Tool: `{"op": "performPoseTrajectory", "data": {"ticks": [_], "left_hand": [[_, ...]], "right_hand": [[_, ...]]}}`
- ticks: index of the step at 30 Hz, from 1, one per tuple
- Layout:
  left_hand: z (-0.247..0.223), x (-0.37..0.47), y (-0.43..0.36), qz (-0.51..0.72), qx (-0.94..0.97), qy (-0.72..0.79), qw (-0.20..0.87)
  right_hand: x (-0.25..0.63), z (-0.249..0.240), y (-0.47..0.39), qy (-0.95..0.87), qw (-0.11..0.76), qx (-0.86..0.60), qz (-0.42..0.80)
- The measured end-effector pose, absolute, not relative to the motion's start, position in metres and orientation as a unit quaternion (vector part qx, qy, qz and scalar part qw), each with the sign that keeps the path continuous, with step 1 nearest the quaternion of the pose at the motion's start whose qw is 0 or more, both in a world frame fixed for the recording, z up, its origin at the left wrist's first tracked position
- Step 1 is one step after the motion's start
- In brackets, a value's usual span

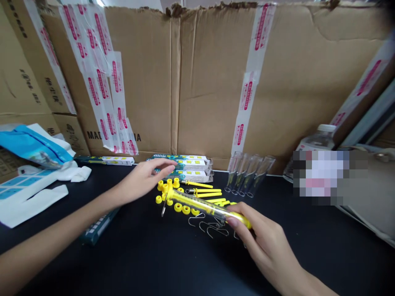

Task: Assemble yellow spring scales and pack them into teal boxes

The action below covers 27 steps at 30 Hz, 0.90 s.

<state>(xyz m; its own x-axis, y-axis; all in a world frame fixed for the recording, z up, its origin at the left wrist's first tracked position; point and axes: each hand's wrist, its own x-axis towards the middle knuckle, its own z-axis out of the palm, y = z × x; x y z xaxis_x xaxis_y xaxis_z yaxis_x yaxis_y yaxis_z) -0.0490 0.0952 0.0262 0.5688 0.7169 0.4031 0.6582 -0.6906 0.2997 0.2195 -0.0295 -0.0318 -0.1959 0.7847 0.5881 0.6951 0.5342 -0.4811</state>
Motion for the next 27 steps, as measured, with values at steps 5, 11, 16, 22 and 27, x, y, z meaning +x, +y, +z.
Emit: {"op": "performPoseTrajectory", "data": {"ticks": [5,11,16,22,27], "left_hand": [[0.018,-0.053,0.147,0.199,0.906,0.368,-0.064],[-0.003,-0.050,0.162,0.149,0.906,0.376,-0.125],[0.003,-0.048,0.151,0.156,0.898,0.385,-0.142],[0.022,-0.053,0.104,0.176,0.879,0.426,-0.119],[0.025,-0.056,0.061,0.197,0.858,0.474,-0.023]], "right_hand": [[0.219,-0.031,-0.029,-0.735,0.440,-0.511,0.070],[0.220,-0.031,-0.029,-0.716,0.443,-0.530,0.099],[0.220,-0.032,-0.027,-0.696,0.460,-0.536,0.128],[0.224,-0.035,-0.030,-0.641,0.488,-0.554,0.209],[0.223,-0.036,-0.030,-0.577,0.533,-0.546,0.291]]}}
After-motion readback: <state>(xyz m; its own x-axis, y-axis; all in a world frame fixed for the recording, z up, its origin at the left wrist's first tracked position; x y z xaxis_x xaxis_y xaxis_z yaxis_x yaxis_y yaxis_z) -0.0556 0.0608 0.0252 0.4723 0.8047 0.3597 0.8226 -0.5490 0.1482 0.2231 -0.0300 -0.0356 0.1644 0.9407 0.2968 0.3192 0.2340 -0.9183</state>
